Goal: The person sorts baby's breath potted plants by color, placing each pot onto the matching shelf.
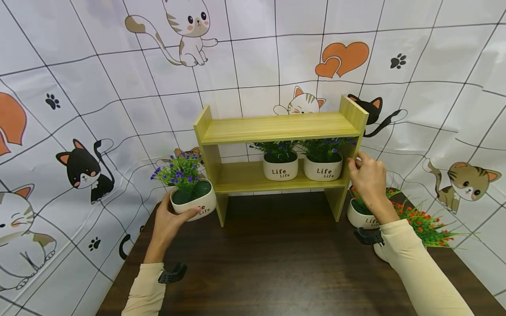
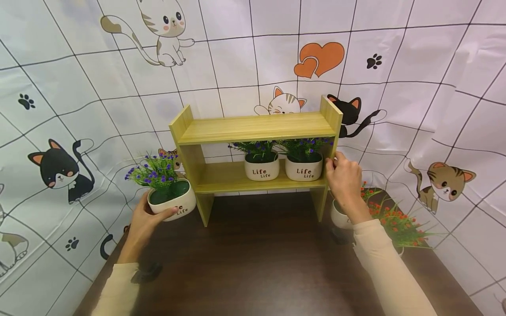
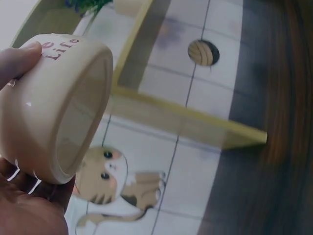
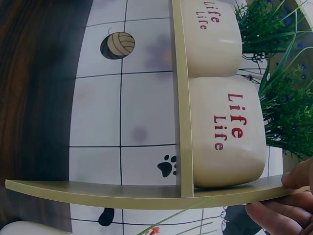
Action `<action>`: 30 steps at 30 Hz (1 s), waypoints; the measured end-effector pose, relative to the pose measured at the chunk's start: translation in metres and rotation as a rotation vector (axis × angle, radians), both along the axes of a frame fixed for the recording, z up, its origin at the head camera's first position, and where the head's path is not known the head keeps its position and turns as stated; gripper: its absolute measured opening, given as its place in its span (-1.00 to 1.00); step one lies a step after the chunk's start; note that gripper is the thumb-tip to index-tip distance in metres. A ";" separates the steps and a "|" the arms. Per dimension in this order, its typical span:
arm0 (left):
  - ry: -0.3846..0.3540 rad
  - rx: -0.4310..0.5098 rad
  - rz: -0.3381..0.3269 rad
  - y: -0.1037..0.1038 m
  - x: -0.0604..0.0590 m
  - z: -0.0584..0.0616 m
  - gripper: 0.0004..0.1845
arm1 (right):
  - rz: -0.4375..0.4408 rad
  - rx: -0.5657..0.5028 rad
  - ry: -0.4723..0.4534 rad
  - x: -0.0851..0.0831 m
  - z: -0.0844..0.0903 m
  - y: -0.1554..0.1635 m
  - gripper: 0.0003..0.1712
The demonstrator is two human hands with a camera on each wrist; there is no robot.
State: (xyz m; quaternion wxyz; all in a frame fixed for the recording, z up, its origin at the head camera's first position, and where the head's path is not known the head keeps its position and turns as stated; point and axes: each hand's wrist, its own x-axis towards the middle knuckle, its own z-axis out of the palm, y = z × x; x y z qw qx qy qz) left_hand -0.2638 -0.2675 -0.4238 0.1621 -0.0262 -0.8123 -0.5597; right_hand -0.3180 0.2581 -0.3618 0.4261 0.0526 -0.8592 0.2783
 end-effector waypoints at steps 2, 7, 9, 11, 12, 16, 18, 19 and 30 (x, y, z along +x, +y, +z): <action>0.011 -0.012 -0.017 0.007 0.000 0.003 0.01 | -0.001 0.001 -0.002 0.000 0.000 0.000 -0.75; 0.037 -0.011 -0.069 0.026 -0.004 0.010 0.01 | 0.000 0.000 -0.004 0.000 0.002 0.000 -0.75; 0.040 0.015 -0.090 0.034 -0.006 0.012 0.02 | 0.001 -0.003 -0.008 0.001 0.002 0.000 -0.74; 0.043 0.040 -0.108 0.041 -0.007 0.014 0.03 | 0.000 -0.005 -0.012 0.001 0.002 0.000 -0.74; 0.044 0.057 -0.119 0.045 -0.009 0.015 0.03 | -0.001 -0.006 -0.014 0.001 0.003 0.000 -0.74; 0.066 0.081 -0.149 0.056 -0.013 0.019 0.01 | 0.000 -0.003 -0.015 0.001 0.004 0.000 -0.74; 0.068 0.082 -0.160 0.060 -0.015 0.022 0.00 | 0.002 0.001 -0.015 0.002 0.005 0.000 -0.75; 0.069 0.079 -0.160 0.063 -0.015 0.024 0.00 | 0.003 0.004 -0.015 0.002 0.005 0.001 -0.76; 0.091 0.054 -0.213 0.089 -0.026 0.036 -0.03 | -0.001 0.021 -0.003 0.001 0.006 0.002 -0.77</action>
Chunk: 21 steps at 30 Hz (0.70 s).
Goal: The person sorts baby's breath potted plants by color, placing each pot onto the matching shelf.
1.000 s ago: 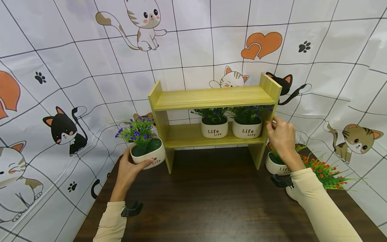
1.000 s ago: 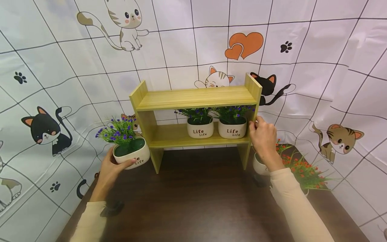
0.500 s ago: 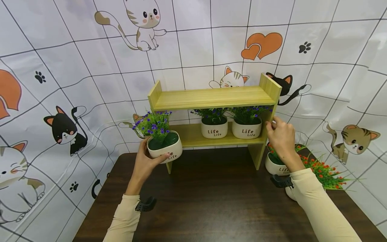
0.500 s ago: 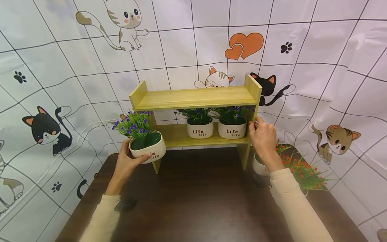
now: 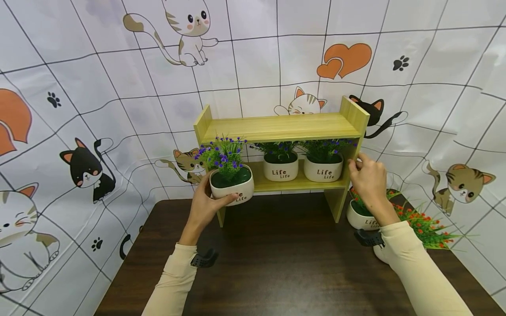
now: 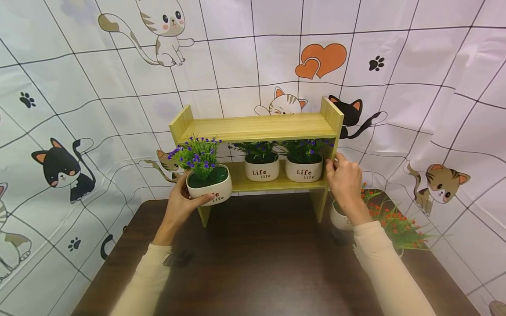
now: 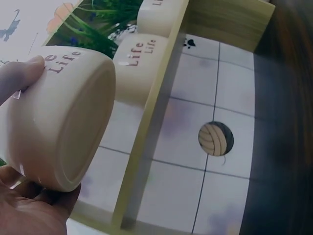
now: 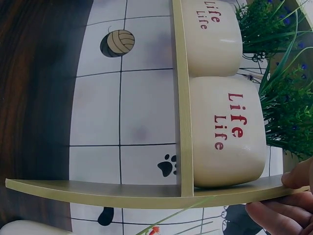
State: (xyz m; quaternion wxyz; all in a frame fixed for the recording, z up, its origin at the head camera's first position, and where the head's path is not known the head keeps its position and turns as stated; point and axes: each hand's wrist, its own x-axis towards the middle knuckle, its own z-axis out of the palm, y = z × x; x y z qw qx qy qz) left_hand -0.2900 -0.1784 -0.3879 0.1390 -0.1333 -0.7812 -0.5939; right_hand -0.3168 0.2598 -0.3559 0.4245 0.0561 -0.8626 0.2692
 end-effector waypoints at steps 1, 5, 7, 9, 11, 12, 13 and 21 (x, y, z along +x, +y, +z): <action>0.003 0.003 -0.003 0.002 -0.001 0.000 -0.03 | 0.000 0.001 0.002 0.000 0.000 0.000 -0.77; -0.001 0.016 -0.015 0.010 -0.005 0.003 -0.01 | -0.001 0.000 0.012 -0.001 -0.001 0.001 -0.78; -0.015 0.016 -0.016 0.012 -0.007 0.004 0.00 | -0.002 -0.003 0.012 -0.001 -0.001 0.001 -0.78; -0.032 0.020 -0.020 0.014 -0.010 0.005 0.01 | -0.004 -0.006 0.011 -0.001 -0.001 0.001 -0.77; -0.041 0.027 -0.021 0.014 -0.013 0.004 0.01 | -0.004 -0.007 0.009 -0.001 -0.002 0.001 -0.76; -0.043 0.030 -0.020 0.014 -0.015 0.003 0.00 | -0.004 -0.007 0.006 -0.001 -0.002 0.001 -0.76; -0.044 0.031 -0.018 0.014 -0.017 0.002 -0.01 | -0.004 -0.007 0.004 -0.001 -0.002 0.001 -0.76; -0.077 0.026 0.010 0.023 -0.032 -0.002 -0.01 | -0.005 -0.004 -0.004 -0.001 -0.003 0.000 -0.75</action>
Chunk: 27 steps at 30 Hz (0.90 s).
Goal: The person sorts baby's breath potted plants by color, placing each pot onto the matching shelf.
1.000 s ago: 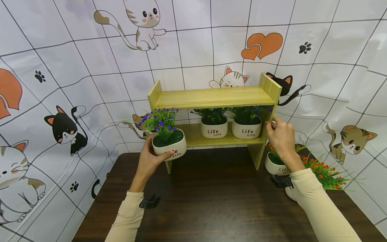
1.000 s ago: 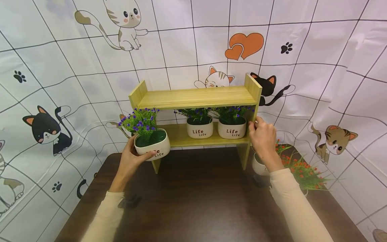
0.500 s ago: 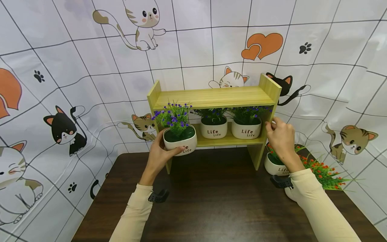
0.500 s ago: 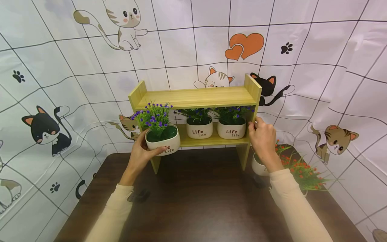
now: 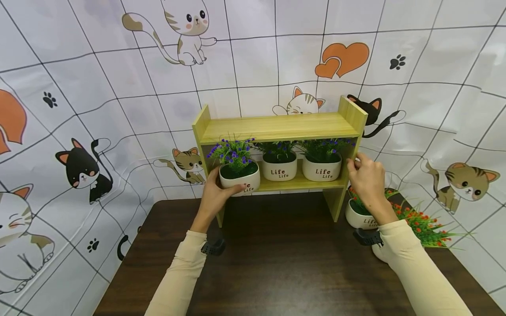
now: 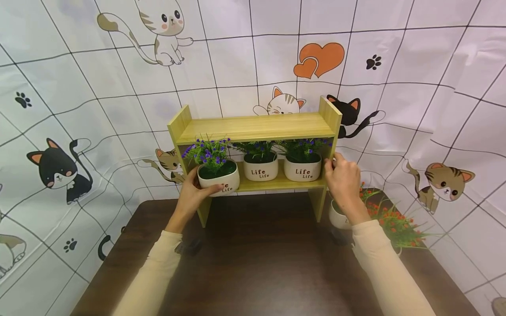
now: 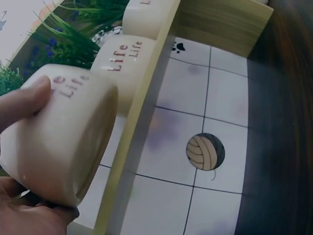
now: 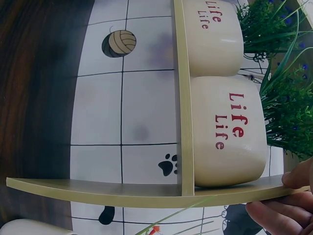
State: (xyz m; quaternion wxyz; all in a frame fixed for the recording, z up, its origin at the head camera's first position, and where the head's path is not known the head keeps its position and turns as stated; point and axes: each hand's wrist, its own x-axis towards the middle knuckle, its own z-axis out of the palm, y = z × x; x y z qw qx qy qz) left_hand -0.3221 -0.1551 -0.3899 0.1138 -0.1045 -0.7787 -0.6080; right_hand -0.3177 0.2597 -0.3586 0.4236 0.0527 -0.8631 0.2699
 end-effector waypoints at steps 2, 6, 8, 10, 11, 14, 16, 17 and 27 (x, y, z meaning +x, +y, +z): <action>-0.029 0.003 0.020 0.002 -0.003 -0.001 0.06 | 0.001 -0.003 -0.002 0.000 0.000 0.000 -0.74; -0.068 0.051 0.021 0.005 -0.008 -0.006 0.14 | 0.001 -0.009 -0.009 0.000 -0.001 0.000 -0.75; -0.072 0.070 0.013 0.006 -0.011 -0.008 0.11 | 0.000 -0.011 -0.010 0.000 -0.001 -0.001 -0.74; -0.063 0.073 0.014 0.006 -0.013 -0.010 0.06 | 0.001 -0.013 -0.010 0.000 -0.001 -0.001 -0.75; -0.059 0.061 0.021 0.006 -0.014 -0.010 0.04 | 0.001 -0.013 -0.009 0.000 0.000 -0.001 -0.75; -0.050 0.024 0.036 0.007 -0.016 -0.010 0.05 | 0.001 -0.014 -0.006 0.000 0.000 0.000 -0.75; -0.061 0.004 0.046 0.008 -0.017 -0.008 0.09 | -0.001 -0.013 -0.004 0.000 0.001 0.000 -0.75; -0.069 -0.004 0.048 0.008 -0.017 -0.006 0.11 | -0.002 -0.012 -0.004 0.000 0.001 0.000 -0.75; -0.089 0.046 0.049 0.012 -0.032 -0.001 -0.02 | -0.005 -0.010 -0.004 0.001 0.001 0.001 -0.75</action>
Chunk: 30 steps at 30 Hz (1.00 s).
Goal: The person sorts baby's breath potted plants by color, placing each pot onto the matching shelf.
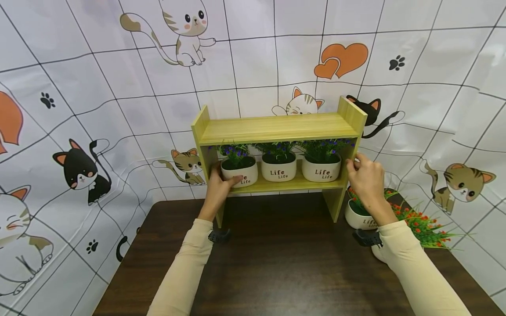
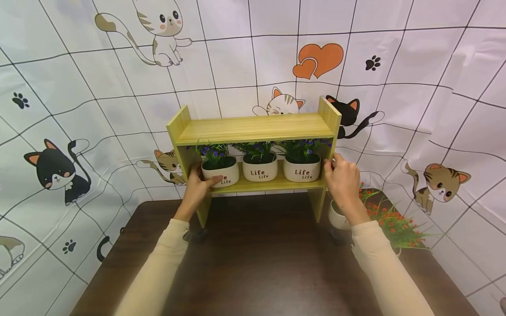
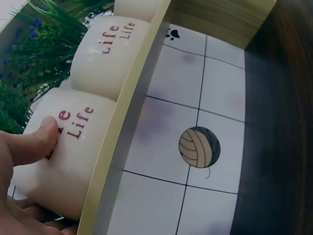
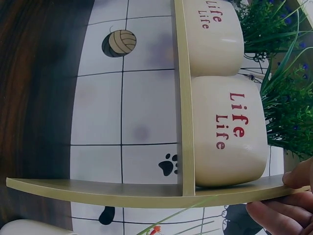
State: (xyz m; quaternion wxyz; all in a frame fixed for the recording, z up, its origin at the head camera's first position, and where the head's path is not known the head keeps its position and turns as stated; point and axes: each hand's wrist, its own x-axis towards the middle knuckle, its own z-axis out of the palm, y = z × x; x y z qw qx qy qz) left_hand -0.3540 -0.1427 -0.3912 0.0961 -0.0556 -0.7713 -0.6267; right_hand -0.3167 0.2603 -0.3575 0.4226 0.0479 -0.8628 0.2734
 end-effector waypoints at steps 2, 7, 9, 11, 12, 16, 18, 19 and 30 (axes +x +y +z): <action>-0.013 -0.020 0.011 0.001 -0.002 0.001 -0.01 | -0.001 0.002 0.002 0.000 0.000 0.000 -0.75; -0.044 -0.053 0.018 0.000 -0.007 0.003 0.05 | 0.003 0.000 0.005 0.000 0.000 0.000 -0.76; -0.051 -0.055 0.012 0.000 -0.008 0.004 0.06 | 0.005 -0.001 0.002 0.000 0.000 -0.001 -0.76; -0.056 -0.060 0.009 0.000 -0.008 0.004 0.07 | 0.004 -0.002 -0.002 0.000 -0.001 -0.001 -0.75; -0.059 -0.063 0.007 0.000 -0.008 0.005 0.07 | 0.004 -0.001 -0.004 0.000 -0.001 -0.001 -0.75; -0.071 -0.081 0.013 -0.001 -0.008 0.006 0.08 | 0.003 0.000 -0.009 0.000 0.000 -0.001 -0.75; -0.079 -0.092 0.024 -0.001 -0.007 0.006 0.10 | 0.005 0.000 -0.010 0.000 0.000 -0.001 -0.76; -0.085 -0.099 0.030 -0.001 -0.006 0.007 0.11 | 0.005 -0.001 -0.011 0.000 0.000 -0.001 -0.76; -0.027 -0.204 0.110 0.002 0.018 0.016 0.00 | 0.001 -0.006 -0.013 0.001 0.001 -0.002 -0.73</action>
